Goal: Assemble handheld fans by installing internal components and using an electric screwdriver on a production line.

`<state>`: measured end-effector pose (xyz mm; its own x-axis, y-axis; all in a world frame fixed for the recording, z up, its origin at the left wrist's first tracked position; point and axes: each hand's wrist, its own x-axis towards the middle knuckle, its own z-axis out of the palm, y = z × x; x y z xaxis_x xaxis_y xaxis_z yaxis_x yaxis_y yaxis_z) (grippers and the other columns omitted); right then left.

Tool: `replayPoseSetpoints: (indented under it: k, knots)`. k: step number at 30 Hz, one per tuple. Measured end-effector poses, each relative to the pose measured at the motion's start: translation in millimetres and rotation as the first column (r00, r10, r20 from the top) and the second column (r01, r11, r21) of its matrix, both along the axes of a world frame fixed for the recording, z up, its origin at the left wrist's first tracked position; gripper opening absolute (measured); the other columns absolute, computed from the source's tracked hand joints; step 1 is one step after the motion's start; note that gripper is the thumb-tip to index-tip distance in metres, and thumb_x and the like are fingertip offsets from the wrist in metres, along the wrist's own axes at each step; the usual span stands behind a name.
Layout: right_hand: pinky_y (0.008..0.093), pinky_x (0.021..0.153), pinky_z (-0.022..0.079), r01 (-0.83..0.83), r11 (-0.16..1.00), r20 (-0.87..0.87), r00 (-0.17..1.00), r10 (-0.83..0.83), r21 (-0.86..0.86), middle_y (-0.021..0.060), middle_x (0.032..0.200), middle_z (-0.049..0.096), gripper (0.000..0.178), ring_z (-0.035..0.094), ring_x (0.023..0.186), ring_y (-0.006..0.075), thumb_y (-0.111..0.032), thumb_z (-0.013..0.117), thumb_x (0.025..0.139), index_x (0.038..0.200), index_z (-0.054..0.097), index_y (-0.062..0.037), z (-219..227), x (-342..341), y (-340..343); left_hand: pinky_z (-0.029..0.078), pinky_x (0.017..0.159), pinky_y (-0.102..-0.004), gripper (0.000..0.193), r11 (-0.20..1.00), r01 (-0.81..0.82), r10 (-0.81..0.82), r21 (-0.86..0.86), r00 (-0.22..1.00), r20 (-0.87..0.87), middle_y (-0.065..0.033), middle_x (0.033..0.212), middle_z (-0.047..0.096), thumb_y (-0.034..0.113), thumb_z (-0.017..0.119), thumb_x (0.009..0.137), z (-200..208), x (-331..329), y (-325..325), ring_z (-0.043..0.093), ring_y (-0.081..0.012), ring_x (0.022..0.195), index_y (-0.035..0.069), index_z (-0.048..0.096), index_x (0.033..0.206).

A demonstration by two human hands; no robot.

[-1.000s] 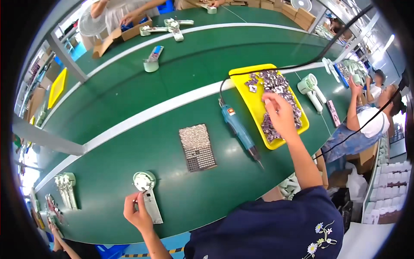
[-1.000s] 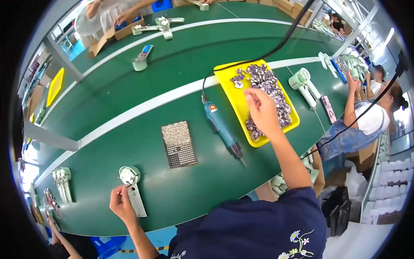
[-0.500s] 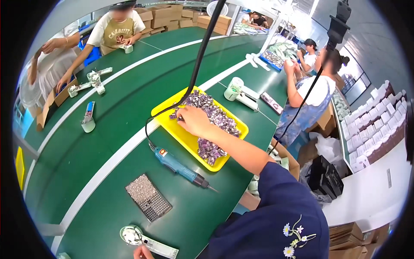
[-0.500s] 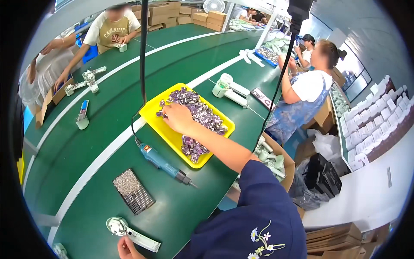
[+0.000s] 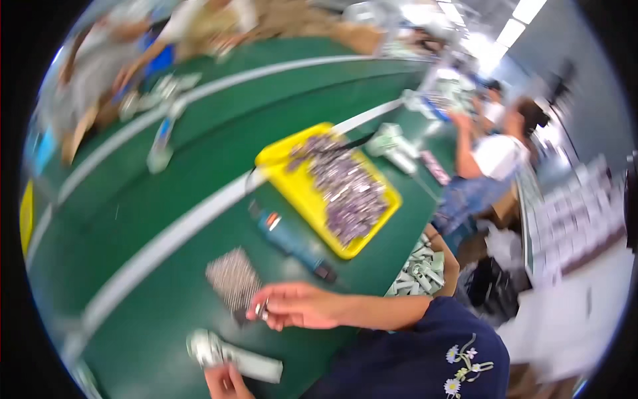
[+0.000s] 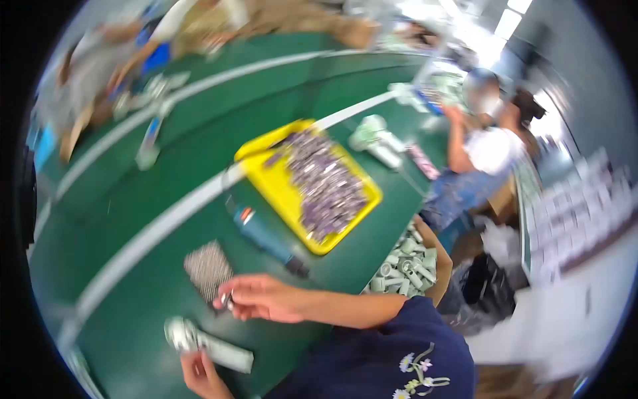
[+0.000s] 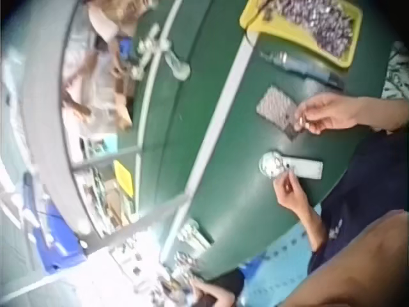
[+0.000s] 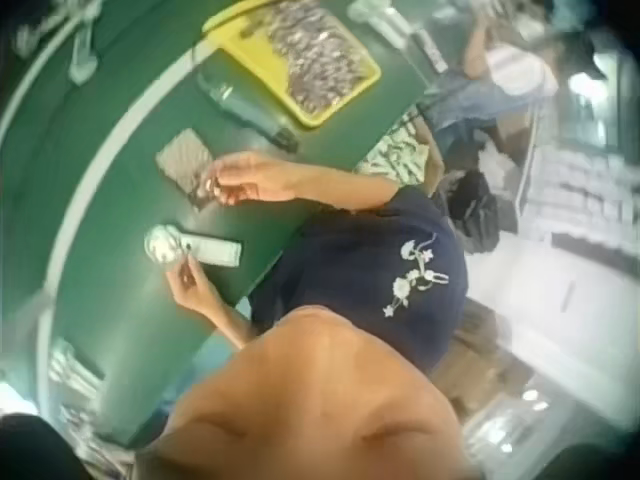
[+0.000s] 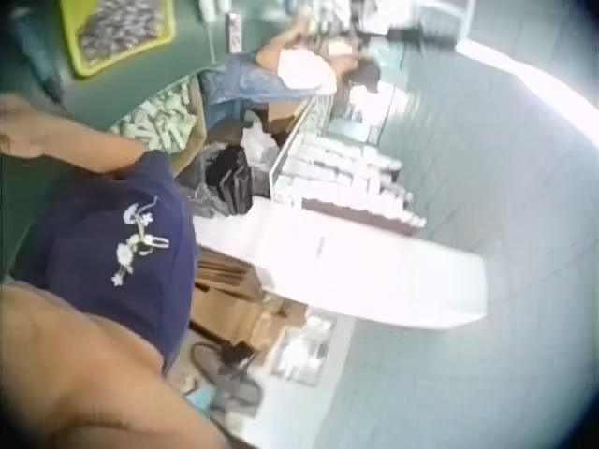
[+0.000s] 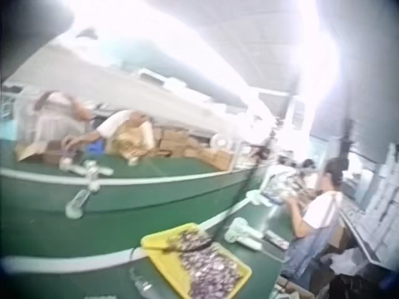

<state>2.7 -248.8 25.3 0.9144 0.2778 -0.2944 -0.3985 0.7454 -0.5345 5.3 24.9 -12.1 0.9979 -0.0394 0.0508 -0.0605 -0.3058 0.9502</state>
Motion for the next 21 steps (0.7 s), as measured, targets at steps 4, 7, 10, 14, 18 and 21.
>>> replayPoseSetpoints:
  k: [4, 7, 10, 14, 18, 21]
  knots:
    - [0.0324, 0.075, 0.054, 0.055, 0.990, 0.006, 0.998, -0.055, -0.133, 0.0184, 0.119, 0.067, 0.022, 0.062, 0.082, 0.0145, -0.015, 0.053, 0.105, 0.122, 0.058, -0.0021, 13, 0, -2, 0.045, 0.060, -0.0243, 0.022, 0.995, 0.097, -0.096, -0.035, 0.995, 0.034, -0.0075, 0.087, 0.060, -0.008, 0.077, 0.074, 25, 9, -33, 0.055, -0.0143, 0.069, -0.001, 0.064, 0.090]
    - [0.0310, 0.071, 0.053, -0.028, 0.948, -0.081, 0.997, 0.003, -0.316, 0.0164, 0.110, 0.068, 0.027, 0.062, 0.081, 0.0136, -0.014, 0.054, 0.105, 0.128, 0.059, -0.0007, 22, 8, 12, 0.050, 0.064, -0.0264, 0.028, 0.994, 0.068, -0.067, -0.084, 0.998, 0.020, -0.0083, 0.092, 0.064, -0.007, 0.081, 0.071, 23, 3, -30, 0.060, -0.0159, 0.072, 0.000, 0.068, 0.094]
    - [0.0296, 0.070, 0.053, -0.134, 0.937, -0.129, 0.987, 0.097, -0.321, 0.0115, 0.101, 0.068, 0.035, 0.062, 0.080, 0.0130, -0.014, 0.055, 0.105, 0.136, 0.056, 0.0008, 20, 16, 30, 0.051, 0.064, -0.0274, 0.029, 0.998, 0.024, -0.023, -0.052, 1.000, 0.012, -0.0076, 0.093, 0.064, -0.006, 0.083, 0.070, 23, -2, -20, 0.063, -0.0168, 0.072, 0.001, 0.070, 0.095]
    - [0.0280, 0.072, 0.054, -0.210, 0.901, -0.067, 0.978, 0.199, -0.379, 0.0075, 0.104, 0.064, 0.046, 0.063, 0.085, 0.0131, -0.007, 0.062, 0.100, 0.142, 0.050, 0.0038, 23, 19, 37, 0.052, 0.063, -0.0269, 0.025, 0.998, -0.020, 0.022, -0.062, 0.999, 0.043, -0.0082, 0.092, 0.066, -0.007, 0.080, 0.073, 18, -6, -13, 0.064, -0.0170, 0.072, 0.000, 0.070, 0.094]
    - [0.0278, 0.074, 0.054, -0.041, 0.752, 0.108, 0.983, 0.148, -0.658, 0.0054, 0.105, 0.065, 0.047, 0.064, 0.088, 0.0140, 0.001, 0.068, 0.093, 0.137, 0.055, 0.0040, 30, 14, 42, 0.052, 0.066, -0.0276, 0.015, 0.983, -0.084, 0.088, -0.166, 0.996, 0.016, -0.0111, 0.087, 0.067, -0.007, 0.075, 0.081, 18, -1, -20, 0.066, -0.0181, 0.075, -0.002, 0.069, 0.093]
    - [0.0273, 0.078, 0.055, 0.106, 0.477, 0.297, 0.890, 0.346, -0.873, 0.0058, 0.106, 0.067, 0.041, 0.066, 0.088, 0.0133, -0.001, 0.071, 0.090, 0.130, 0.062, 0.0009, 31, 13, 24, 0.051, 0.068, -0.0295, 0.009, 0.995, -0.041, 0.041, -0.095, 0.999, -0.001, -0.0114, 0.086, 0.066, -0.007, 0.072, 0.083, 24, 10, -29, 0.063, -0.0207, 0.077, -0.003, 0.068, 0.090]
